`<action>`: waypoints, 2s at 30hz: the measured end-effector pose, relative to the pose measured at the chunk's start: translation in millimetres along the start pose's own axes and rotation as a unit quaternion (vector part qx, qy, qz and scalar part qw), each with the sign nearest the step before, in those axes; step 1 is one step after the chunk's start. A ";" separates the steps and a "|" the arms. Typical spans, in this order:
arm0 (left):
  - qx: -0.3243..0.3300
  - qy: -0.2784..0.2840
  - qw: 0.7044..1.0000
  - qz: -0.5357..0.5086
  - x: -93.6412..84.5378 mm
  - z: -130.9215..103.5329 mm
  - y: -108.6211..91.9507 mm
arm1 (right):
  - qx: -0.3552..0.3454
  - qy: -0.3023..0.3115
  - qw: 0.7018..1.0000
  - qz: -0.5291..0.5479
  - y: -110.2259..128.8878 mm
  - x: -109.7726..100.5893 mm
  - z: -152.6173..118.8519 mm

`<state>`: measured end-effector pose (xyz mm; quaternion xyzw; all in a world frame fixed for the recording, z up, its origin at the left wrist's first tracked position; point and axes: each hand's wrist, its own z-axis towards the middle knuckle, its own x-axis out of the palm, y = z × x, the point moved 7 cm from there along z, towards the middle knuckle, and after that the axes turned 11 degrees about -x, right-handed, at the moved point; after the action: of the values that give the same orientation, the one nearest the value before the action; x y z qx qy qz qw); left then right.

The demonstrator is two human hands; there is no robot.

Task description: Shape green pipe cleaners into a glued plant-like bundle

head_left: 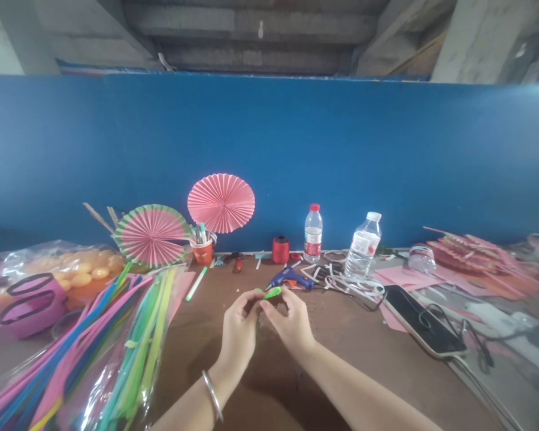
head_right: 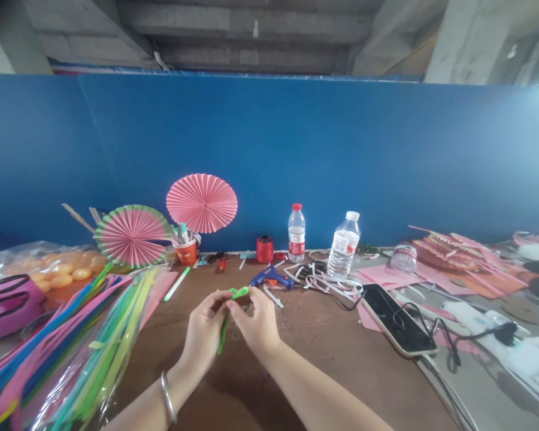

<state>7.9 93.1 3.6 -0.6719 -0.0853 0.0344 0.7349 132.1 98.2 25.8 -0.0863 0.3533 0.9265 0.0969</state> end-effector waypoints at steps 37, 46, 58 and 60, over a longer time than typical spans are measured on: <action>0.217 -0.074 0.958 0.170 -9.8 -17.8 -33.0 | 0.029 -0.041 0.999 0.018 -5.1 -2.8 -5.8; 0.226 -0.077 0.951 0.195 -10.2 -18.1 -34.9 | 0.029 -0.035 0.998 0.041 -3.9 -1.5 -4.3; 0.243 -0.050 0.938 0.243 -4.7 -17.7 -32.4 | -0.035 -0.045 0.998 0.015 4.6 -6.7 -2.6; 0.232 -0.048 0.940 0.245 -3.9 -17.4 -31.4 | -0.059 -0.046 0.997 0.008 8.0 -7.2 -2.6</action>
<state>5.0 72.4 33.1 -0.4804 0.0573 0.2641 0.8344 137.3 89.7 30.6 -0.0462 0.2934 0.9495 0.1009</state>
